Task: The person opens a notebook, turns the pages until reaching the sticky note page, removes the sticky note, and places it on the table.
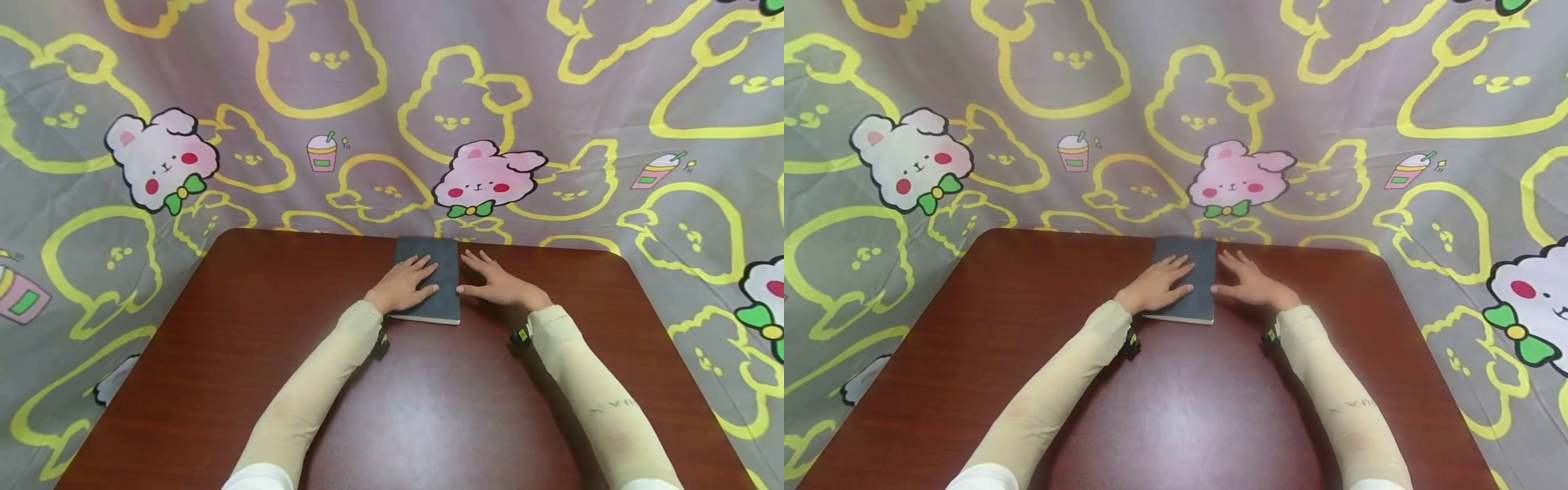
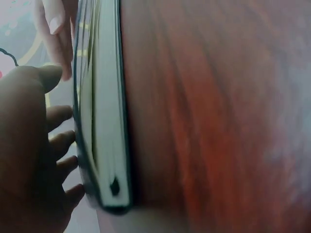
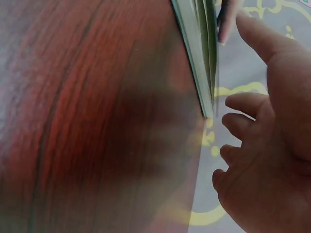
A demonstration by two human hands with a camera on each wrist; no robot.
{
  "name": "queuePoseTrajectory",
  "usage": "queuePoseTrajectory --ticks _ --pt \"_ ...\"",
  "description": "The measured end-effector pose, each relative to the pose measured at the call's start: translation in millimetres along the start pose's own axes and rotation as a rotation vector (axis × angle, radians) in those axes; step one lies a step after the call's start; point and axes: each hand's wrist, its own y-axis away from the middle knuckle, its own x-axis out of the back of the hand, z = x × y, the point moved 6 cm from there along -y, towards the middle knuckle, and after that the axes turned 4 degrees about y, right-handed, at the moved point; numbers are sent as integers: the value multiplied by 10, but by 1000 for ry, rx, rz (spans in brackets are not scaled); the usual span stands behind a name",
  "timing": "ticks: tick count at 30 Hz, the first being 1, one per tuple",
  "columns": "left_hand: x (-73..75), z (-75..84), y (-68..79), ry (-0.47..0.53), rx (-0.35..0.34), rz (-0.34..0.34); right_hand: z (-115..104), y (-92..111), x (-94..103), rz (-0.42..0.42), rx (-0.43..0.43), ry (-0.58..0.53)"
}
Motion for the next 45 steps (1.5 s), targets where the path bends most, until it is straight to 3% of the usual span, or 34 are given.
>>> queuePoseTrajectory --ticks 5,11,24,36,45 --pt "-84 5 -22 -59 39 -47 12 -62 -42 -22 42 16" --pt "-118 9 -40 -91 61 -49 24 -99 -72 -46 45 12" --pt "-144 90 0 -61 74 -33 45 -91 -104 -42 47 14" --pt "-94 95 -21 -36 75 -45 32 -109 -87 -45 58 -19" --pt "40 188 5 2 40 -50 41 -97 -52 -45 59 -69"
